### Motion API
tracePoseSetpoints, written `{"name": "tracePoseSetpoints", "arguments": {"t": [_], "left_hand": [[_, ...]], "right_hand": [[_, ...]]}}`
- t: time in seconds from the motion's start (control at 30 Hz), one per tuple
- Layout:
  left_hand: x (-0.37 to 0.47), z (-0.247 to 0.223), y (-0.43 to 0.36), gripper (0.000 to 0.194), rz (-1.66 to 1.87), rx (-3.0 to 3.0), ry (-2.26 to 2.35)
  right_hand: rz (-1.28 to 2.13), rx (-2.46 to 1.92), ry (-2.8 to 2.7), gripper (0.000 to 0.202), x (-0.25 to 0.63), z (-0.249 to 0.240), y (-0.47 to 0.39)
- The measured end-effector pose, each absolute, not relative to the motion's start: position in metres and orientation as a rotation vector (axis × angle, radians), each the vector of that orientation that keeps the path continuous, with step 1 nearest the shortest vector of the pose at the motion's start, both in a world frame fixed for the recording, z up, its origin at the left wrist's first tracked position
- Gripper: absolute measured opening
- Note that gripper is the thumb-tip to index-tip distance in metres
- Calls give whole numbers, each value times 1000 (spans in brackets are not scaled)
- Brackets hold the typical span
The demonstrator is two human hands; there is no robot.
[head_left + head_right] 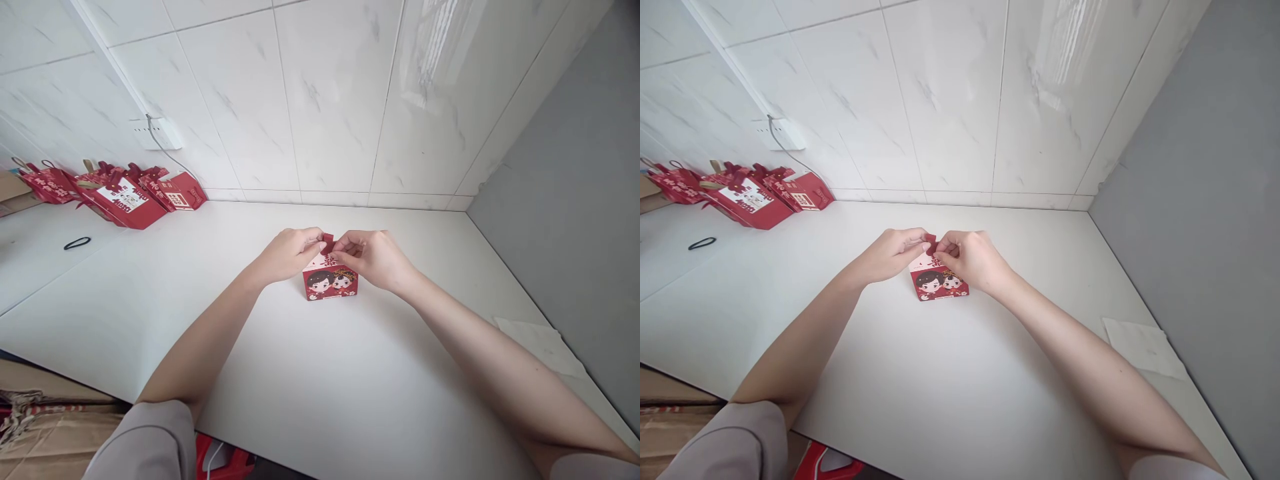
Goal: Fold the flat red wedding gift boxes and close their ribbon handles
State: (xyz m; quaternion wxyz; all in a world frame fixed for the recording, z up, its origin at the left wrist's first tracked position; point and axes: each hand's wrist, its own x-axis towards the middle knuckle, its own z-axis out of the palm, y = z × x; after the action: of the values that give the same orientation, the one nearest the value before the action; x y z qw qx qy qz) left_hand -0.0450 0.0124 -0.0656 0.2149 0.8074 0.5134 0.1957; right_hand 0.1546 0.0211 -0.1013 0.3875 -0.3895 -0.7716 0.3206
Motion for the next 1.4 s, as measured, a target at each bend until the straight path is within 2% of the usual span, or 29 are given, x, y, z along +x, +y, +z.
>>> {"name": "tracePoseSetpoints", "arguments": {"t": [0.13, 1.4], "left_hand": [[-44, -66, 11, 29, 550, 2228, 1439], [-40, -64, 7, 21, 654, 2206, 1399]], "right_hand": [[705, -975, -2000, 7, 152, -104, 19], [769, -1002, -1966, 4, 153, -102, 21]]}}
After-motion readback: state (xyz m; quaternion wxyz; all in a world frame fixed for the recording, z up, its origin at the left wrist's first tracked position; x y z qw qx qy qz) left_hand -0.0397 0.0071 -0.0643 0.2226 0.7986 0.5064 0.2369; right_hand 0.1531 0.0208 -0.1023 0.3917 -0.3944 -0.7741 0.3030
